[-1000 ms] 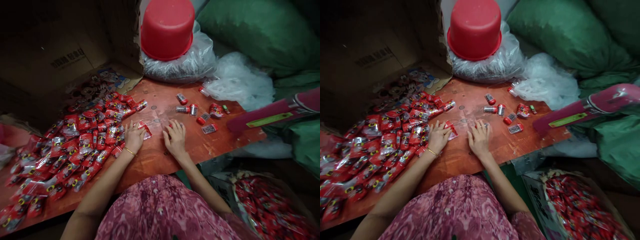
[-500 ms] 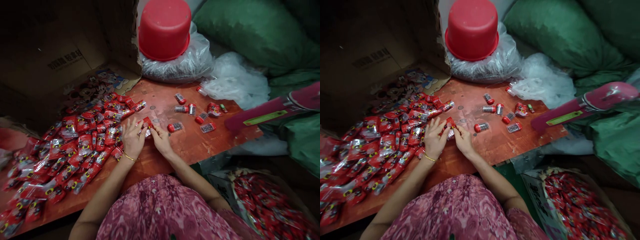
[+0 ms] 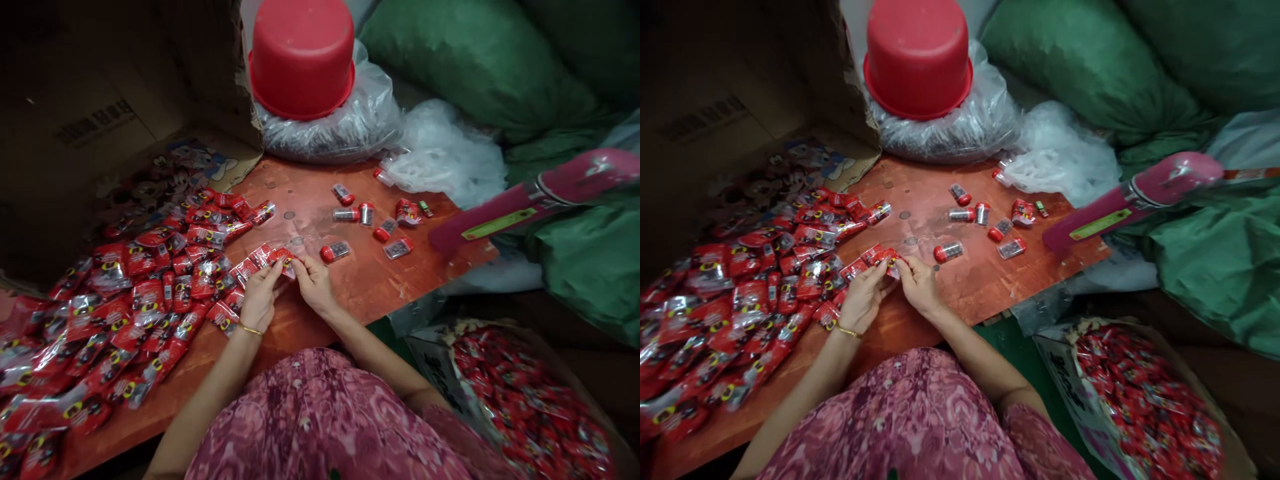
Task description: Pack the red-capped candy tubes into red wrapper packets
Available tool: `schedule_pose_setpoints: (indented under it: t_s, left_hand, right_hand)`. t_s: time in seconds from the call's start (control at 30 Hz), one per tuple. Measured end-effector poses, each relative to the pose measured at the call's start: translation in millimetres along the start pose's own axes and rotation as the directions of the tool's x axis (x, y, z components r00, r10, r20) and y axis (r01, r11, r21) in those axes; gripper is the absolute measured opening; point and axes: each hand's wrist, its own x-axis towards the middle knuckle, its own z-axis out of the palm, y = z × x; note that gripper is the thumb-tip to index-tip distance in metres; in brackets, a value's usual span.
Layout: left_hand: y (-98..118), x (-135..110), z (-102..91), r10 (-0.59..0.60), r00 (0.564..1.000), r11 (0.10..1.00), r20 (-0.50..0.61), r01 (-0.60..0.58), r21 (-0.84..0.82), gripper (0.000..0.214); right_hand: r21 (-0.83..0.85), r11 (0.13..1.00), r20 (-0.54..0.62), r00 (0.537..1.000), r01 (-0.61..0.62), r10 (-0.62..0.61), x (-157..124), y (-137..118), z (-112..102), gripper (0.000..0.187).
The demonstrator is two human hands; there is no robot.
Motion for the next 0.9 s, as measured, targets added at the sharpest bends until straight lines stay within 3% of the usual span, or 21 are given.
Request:
schedule_pose_setpoints:
  t_s: [0.1,0.2,0.27,0.37,0.47,0.57,0.63,0.7,0.8,0.9]
  left_hand:
    - [2.0,2.3,-1.7,-0.005,0.999,1.000,-0.038,0.004,-0.023,0.038]
    - [6.0,5.2,-4.5,-0.005,0.999,1.000,-0.046,0.005,-0.020,0.038]
    - [8.5,6.1,-5.7,-0.025,0.999,0.999,-0.047,0.024,-0.026,0.038]
    - [10.1,6.2,-5.6,-0.072,0.997,0.997,-0.027,0.071,-0.041,0.041]
    - [9.3,5.9,-4.6,-0.115,0.993,0.992,0.011,0.116,-0.051,0.045]
    - [8.4,5.8,-5.1,-0.117,0.993,0.992,0.035,0.119,-0.052,0.044]
    - [8.0,5.4,-5.9,-0.100,0.994,0.994,0.047,0.102,-0.041,0.042]
    - [7.7,4.4,-6.1,-0.084,0.995,0.996,0.055,0.085,-0.016,0.041]
    - [7.0,1.2,-4.4,-0.081,0.995,0.997,0.064,0.080,0.015,0.042]
    - [6.0,-3.0,-2.4,-0.081,0.994,0.996,0.072,0.078,0.045,0.043]
  right_hand:
    - [-0.017,0.999,0.074,0.997,0.029,-0.028,-0.4,-1.8,-3.8,0.028]
    - [-0.198,0.963,0.180,0.972,0.183,-0.148,8.1,-0.7,-31.3,0.031]
    - [-0.416,0.859,0.253,0.945,0.299,-0.207,18.3,6.1,-62.0,0.033]
    - [-0.664,0.669,0.359,0.927,0.335,-0.109,32.4,25.2,-106.1,0.044]
    - [-0.715,0.631,0.339,0.939,0.300,-0.062,33.9,41.4,-125.5,0.035]
    - [-0.593,0.779,0.216,0.972,0.204,-0.090,17.5,39.3,-118.6,0.030]
    - [-0.394,0.914,0.160,0.987,0.096,-0.034,0.8,27.1,-107.1,0.029]
    - [-0.170,0.985,0.157,0.986,-0.023,0.050,-13.7,10.7,-95.3,0.027]
    - [0.060,0.986,0.228,0.964,-0.153,0.136,-22.1,-11.9,-82.1,0.025]
    - [0.129,0.955,0.311,0.926,-0.266,0.215,-17.0,-23.7,-75.3,0.024]
